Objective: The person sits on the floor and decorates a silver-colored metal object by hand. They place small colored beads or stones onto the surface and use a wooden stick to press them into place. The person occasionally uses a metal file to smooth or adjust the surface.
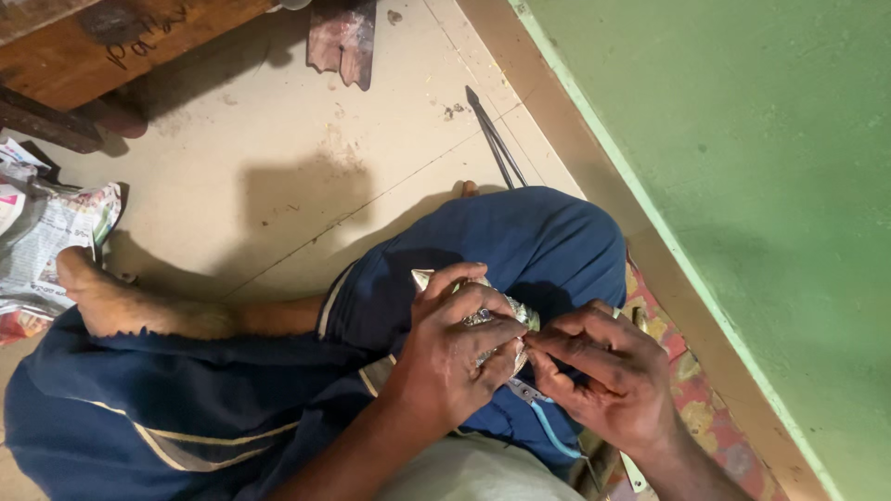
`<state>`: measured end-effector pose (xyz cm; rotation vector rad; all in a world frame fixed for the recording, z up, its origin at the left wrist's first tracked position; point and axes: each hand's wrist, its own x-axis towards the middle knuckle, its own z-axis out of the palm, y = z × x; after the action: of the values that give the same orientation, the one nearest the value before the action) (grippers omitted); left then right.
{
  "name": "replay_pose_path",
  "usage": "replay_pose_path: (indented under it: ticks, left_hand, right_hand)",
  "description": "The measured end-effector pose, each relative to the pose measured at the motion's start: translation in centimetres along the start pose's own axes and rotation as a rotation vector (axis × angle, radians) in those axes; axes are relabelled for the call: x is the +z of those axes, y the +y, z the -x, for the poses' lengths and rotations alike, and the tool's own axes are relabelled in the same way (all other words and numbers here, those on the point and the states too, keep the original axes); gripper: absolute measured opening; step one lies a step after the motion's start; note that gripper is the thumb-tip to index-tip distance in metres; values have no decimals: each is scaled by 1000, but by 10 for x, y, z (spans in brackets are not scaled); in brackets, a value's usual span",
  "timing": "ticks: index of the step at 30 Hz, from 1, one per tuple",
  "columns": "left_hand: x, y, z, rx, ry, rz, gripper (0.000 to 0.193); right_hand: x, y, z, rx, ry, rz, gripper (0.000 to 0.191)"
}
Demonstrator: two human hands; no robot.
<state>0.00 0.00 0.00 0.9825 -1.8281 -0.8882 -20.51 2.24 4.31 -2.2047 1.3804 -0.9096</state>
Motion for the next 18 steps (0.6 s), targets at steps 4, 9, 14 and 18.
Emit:
replay_pose_path:
  ticks: [4,9,14,18]
  left_hand:
    - [-1,1,-3,12,24,16,20]
    - [-1,1,-4,18,25,3,20]
    - [-2,-4,-5,37,48,63,23]
    - [-2,-7,-2,29,45,56,24]
  right_hand:
    - [-1,0,1,30,-43,-37,25]
    - [0,2,3,51,-40,-134,27]
    - [0,-1,2,-9,-22,-70,29]
    - [8,-6,0,-115,62,20,29]
